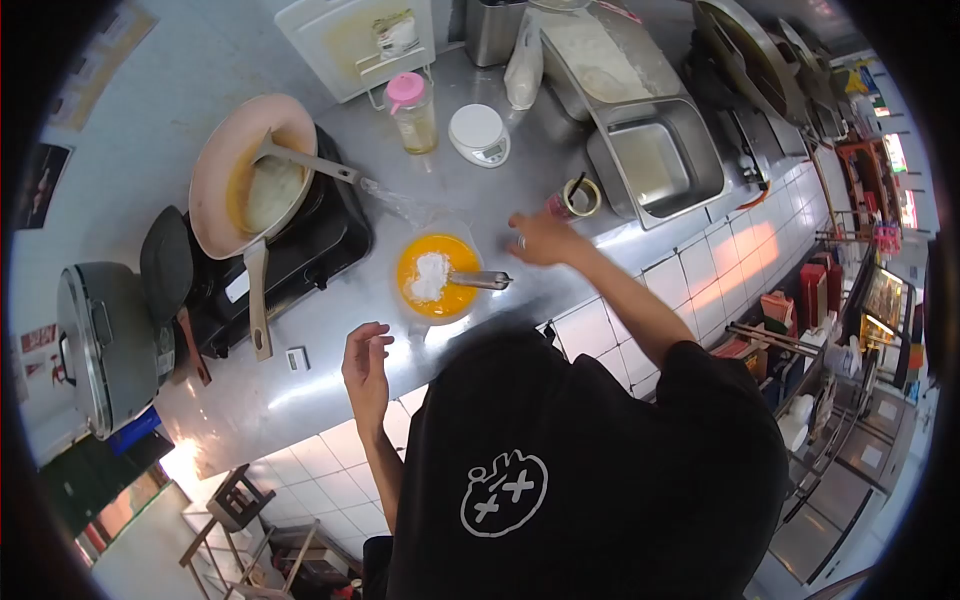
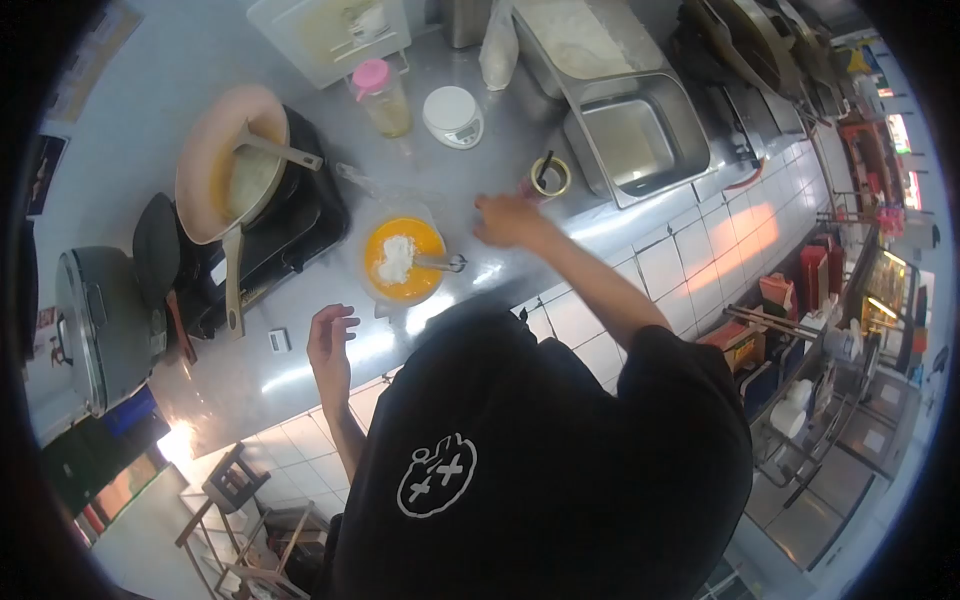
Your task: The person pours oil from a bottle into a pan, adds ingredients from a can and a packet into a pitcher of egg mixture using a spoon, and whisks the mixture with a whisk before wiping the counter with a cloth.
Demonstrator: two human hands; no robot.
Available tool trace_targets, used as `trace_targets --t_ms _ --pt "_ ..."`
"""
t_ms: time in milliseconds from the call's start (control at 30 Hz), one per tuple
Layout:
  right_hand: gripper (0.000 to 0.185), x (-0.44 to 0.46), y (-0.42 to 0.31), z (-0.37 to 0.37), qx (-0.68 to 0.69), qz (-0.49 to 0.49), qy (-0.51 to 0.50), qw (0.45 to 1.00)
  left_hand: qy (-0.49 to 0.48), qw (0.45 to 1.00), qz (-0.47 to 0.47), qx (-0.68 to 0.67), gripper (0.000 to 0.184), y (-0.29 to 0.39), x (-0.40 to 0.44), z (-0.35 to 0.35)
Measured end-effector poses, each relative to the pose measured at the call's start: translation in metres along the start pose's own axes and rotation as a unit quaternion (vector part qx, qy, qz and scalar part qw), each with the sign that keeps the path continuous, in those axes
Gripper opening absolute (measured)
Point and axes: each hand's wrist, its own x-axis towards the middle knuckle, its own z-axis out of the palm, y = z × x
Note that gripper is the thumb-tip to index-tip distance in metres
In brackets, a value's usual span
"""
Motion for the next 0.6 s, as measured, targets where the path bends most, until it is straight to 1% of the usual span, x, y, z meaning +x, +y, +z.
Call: trace_targets --t_ms 33,133,167,267,367,467,567,600 --pt "0.057 -0.013 -0.007 0.026 0.004 0.081 0.026 0.996 -0.015 1.0 0.0 -0.003 0.02 -0.004 -0.001 0.001" --pt "0.057 -0.016 0.0 0.083 0.013 0.131 0.112 0.985 -0.05 0.999 0.014 -0.007 0.019 -0.009 0.001 0.004" --pt "0.058 -0.011 0.005 0.094 0.035 0.14 0.135 0.98 -0.058 0.998 0.021 -0.003 0.019 -0.009 0.001 0.006" --pt "0.061 0.0 0.017 0.115 0.034 0.145 0.176 0.973 -0.076 0.997 0.033 -0.004 0.019 -0.011 0.0 0.008" --pt "0.058 -0.002 0.019 0.121 0.038 0.134 0.179 0.974 -0.091 0.995 0.046 -0.005 0.019 -0.011 -0.003 0.009" --pt "0.059 -0.012 0.016 0.115 0.064 0.14 0.167 0.974 -0.099 0.994 0.043 -0.01 0.019 -0.015 -0.006 0.01" --pt "0.06 -0.026 0.01 0.109 0.095 0.177 0.168 0.965 -0.1 0.993 0.05 -0.024 0.018 -0.021 -0.011 0.009" --pt "0.059 -0.026 0.012 0.114 0.09 0.17 0.18 0.965 -0.096 0.994 0.052 -0.026 0.018 -0.022 -0.014 0.008"
